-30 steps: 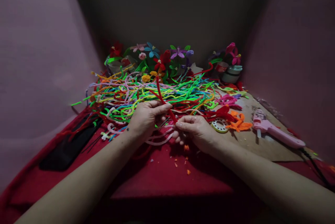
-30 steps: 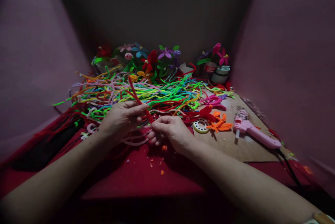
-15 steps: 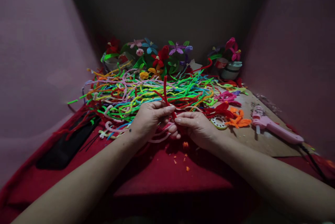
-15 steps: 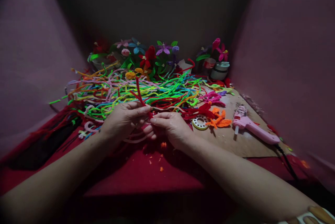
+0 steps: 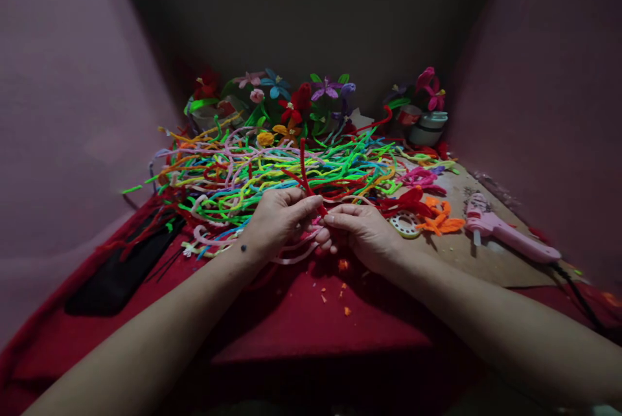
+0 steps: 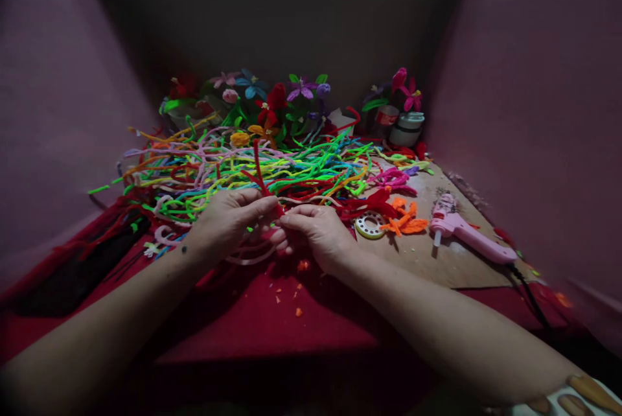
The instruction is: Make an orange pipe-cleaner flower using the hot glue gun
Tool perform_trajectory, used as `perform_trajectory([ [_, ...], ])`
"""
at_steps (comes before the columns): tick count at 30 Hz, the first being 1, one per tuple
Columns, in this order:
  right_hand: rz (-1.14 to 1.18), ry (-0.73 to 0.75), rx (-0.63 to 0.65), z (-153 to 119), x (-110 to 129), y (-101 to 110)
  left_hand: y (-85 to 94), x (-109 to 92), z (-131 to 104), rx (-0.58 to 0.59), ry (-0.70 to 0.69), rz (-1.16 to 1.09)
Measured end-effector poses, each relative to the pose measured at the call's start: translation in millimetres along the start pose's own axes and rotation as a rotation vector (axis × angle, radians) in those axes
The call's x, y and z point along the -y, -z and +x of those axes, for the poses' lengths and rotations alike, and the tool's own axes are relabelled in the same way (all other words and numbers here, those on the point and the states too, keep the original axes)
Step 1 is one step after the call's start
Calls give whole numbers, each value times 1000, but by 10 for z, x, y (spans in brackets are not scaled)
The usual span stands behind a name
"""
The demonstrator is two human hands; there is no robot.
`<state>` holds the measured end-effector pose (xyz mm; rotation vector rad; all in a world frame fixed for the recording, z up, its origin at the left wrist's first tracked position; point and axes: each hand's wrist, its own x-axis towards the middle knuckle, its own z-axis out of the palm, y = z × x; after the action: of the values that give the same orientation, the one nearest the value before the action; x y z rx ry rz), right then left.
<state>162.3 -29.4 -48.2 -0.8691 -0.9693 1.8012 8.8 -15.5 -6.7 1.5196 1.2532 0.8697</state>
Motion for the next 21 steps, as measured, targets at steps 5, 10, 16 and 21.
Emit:
perform_trajectory([
  [5,-43,14,-8,5,-2,8,1,-88,-52,-5,-31,225],
  [10,-40,-10,-9,-8,14,-14,2,7,-75,-156,-354,552],
  [16,-29,13,19,-7,9,-7,1,116,-58,-255,-732,731],
  [21,-13,9,53,-5,8,4,20,101,-30,-197,-678,592],
])
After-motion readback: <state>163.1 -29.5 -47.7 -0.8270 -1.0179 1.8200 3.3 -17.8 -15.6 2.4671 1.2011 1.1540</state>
